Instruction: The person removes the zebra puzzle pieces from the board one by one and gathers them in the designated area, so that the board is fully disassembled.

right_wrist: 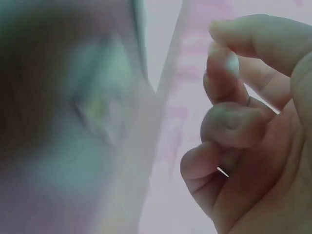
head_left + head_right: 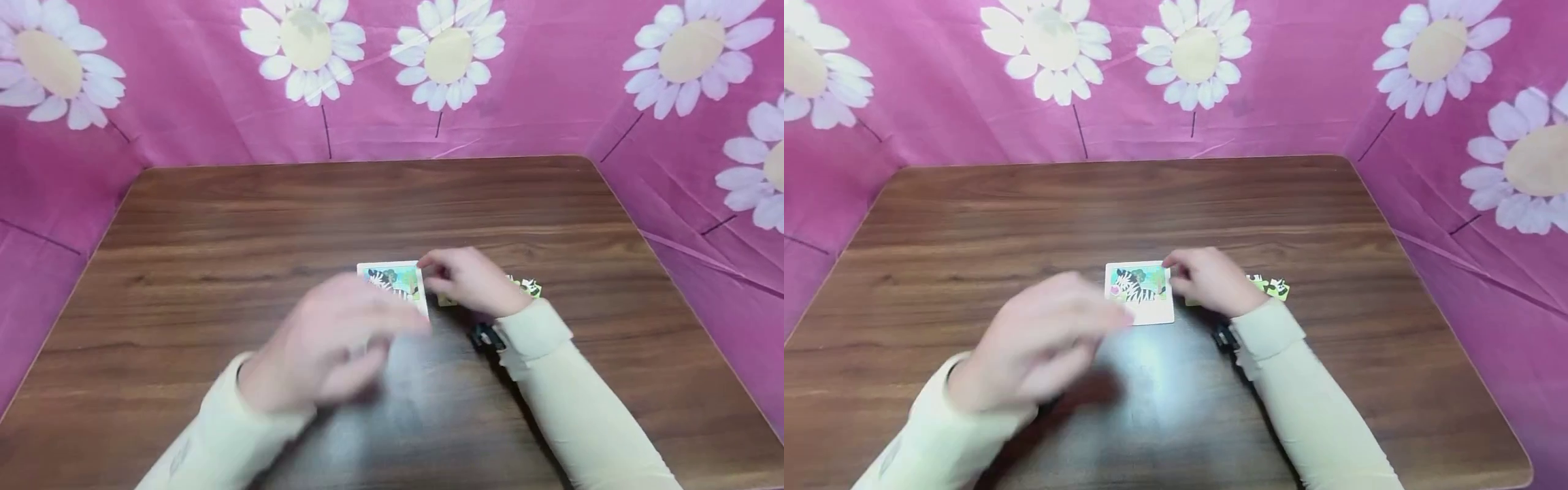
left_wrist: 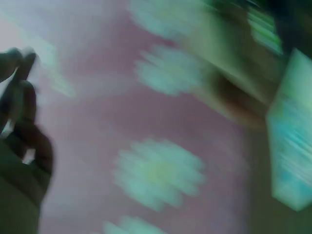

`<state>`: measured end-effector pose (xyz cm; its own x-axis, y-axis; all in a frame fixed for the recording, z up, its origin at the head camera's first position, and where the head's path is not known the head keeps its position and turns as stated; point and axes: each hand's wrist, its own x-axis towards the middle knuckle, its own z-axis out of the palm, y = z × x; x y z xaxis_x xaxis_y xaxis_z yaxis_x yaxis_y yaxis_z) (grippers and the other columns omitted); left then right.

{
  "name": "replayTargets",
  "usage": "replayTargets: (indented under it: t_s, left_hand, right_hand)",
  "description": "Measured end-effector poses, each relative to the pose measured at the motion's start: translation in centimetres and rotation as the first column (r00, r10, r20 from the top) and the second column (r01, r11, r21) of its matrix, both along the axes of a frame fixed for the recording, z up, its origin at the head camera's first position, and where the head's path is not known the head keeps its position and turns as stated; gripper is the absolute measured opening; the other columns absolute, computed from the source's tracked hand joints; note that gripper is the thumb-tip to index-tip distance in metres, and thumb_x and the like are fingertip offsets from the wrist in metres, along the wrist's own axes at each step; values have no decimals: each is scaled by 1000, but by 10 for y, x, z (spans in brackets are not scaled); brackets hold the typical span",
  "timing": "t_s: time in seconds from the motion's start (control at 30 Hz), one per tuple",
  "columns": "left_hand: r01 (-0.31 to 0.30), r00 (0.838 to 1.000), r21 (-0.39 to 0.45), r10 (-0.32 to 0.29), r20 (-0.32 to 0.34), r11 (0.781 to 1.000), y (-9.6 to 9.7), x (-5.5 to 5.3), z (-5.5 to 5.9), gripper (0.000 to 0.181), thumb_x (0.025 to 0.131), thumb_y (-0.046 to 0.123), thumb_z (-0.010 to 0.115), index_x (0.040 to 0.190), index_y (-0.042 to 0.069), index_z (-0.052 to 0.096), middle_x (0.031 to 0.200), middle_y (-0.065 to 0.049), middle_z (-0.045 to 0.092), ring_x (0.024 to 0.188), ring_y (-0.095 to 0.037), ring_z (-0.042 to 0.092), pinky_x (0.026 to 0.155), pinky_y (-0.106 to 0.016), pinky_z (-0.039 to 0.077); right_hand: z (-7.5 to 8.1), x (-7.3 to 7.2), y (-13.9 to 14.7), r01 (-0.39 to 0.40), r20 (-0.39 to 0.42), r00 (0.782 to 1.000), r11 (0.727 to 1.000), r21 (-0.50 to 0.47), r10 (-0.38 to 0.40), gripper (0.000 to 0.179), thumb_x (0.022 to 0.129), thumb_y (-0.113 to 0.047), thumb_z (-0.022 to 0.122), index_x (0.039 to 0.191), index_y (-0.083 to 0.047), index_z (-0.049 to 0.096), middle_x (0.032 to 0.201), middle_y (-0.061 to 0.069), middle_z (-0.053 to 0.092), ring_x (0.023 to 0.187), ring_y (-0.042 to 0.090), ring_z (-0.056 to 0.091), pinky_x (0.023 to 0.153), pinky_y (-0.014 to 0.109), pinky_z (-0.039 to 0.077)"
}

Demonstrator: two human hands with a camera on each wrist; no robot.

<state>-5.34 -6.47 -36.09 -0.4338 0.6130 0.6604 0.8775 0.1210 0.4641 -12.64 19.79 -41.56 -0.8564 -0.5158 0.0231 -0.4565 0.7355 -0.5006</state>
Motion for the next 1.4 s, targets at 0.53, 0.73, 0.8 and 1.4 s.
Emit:
replayTargets:
  t_s: [0.53, 0.73, 0.8, 1.4]
  left_hand:
    - [-182, 768, -555, 470, 435, 811, -29, -73, -94, 96, 75, 38, 86, 155, 14, 39, 152, -6, 42, 118, -26, 55, 101, -49, 43]
    - [-192, 795, -627, 494, 352, 755, -22, -75, -92, 81, 76, 38, 84, 147, 15, 52, 156, -5, 39, 140, -31, 40, 107, -52, 38]
    - [-187, 801, -637, 491, 341, 748, -21, -76, -93, 79, 77, 38, 83, 146, 14, 54, 157, -4, 38, 140, -31, 40, 107, -50, 39]
    - [-185, 799, -685, 513, 313, 705, -19, -72, -91, 84, 79, 43, 82, 150, 14, 49, 160, 3, 36, 133, -28, 45, 104, -45, 42]
  right_hand:
    - [-1, -2, 36, 68, 230, 967, 980, 189, -111, 34, 73, -23, 84, 100, -14, 66, 74, -2, 58, 69, 14, 53, 68, 34, 43]
    - [-4, 1, 35, 67, 217, 970, 979, 195, -109, 28, 74, -22, 83, 92, -15, 64, 72, -4, 56, 67, 13, 51, 66, 33, 42]
    - [-4, 1, 33, 58, 203, 974, 976, 210, -101, 24, 74, -21, 81, 89, -15, 63, 71, -5, 55, 66, 13, 51, 65, 33, 42]
    - [-1, 3, 3, -24, 69, 997, 993, 115, 16, 22, 74, -23, 80, 87, -15, 65, 69, -8, 54, 63, 9, 49, 64, 31, 42]
